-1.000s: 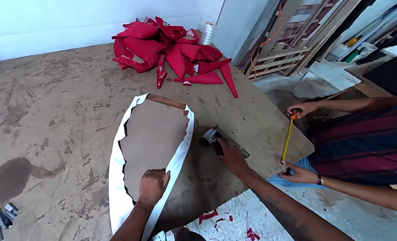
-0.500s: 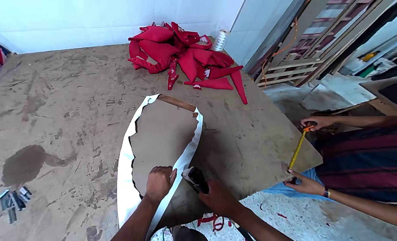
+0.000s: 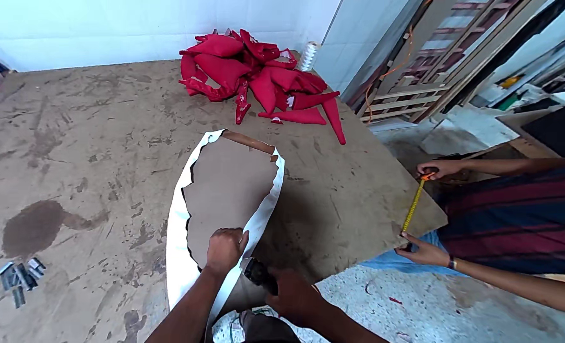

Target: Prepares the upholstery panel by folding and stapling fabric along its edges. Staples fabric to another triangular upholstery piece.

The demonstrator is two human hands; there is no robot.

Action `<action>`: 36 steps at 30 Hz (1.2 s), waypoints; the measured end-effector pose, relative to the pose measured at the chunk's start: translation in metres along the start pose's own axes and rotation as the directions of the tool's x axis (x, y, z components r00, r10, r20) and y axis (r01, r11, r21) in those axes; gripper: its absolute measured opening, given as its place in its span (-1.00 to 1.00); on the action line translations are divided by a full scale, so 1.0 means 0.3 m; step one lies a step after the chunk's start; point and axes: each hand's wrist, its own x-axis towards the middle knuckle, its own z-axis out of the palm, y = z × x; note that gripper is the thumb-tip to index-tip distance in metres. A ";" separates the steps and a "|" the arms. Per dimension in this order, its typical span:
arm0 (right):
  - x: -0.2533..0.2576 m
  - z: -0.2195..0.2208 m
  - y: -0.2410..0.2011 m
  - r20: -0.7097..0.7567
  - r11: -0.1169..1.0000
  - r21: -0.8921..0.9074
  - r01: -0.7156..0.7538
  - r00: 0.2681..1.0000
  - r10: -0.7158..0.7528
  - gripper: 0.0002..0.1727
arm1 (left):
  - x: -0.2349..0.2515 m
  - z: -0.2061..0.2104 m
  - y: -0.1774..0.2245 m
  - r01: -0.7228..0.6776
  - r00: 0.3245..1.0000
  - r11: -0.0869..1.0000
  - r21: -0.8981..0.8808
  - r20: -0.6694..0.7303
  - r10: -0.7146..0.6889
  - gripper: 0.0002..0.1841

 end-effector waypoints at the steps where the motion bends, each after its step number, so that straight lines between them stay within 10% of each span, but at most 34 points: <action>1: -0.002 0.003 0.005 -0.008 1.000 0.001 0.015 1.000 -0.015 -0.54 | 0.001 -0.004 -0.003 0.005 1.000 1.000 -0.006 0.005 -0.005 -0.41; 7: -0.006 -0.170 0.225 -0.327 0.992 -0.077 -0.104 0.942 0.073 -0.28 | -0.128 -0.197 0.066 0.331 0.866 0.944 0.019 0.391 -0.311 -0.18; 12: 0.131 -0.284 0.399 -0.448 0.945 -0.231 -0.233 0.887 0.110 -0.21 | -0.474 -0.273 0.121 0.289 0.804 0.935 0.204 0.480 -0.352 -0.24; 18: 0.149 -0.112 -0.209 -0.078 0.862 -0.390 0.323 0.921 -0.381 -0.65 | -0.514 -0.208 -0.013 -0.054 0.935 0.998 -0.028 0.348 0.061 -0.42; 21: 0.264 0.030 -0.436 0.230 0.769 -0.566 0.296 0.953 -0.197 -0.62 | -0.537 -0.198 -0.076 -0.149 0.953 0.976 -0.157 0.239 0.184 -0.46; 28: 0.293 0.114 -0.539 0.175 0.770 -0.630 0.103 0.985 0.011 -0.74 | -0.589 -0.166 -0.123 -0.060 0.987 0.883 -0.466 0.106 0.122 -0.70; 36: 0.281 0.129 -0.491 0.127 0.803 -0.587 0.101 0.991 -0.032 -0.72 | -0.584 -0.243 -0.173 -0.017 0.994 0.968 -0.249 0.097 0.043 -0.60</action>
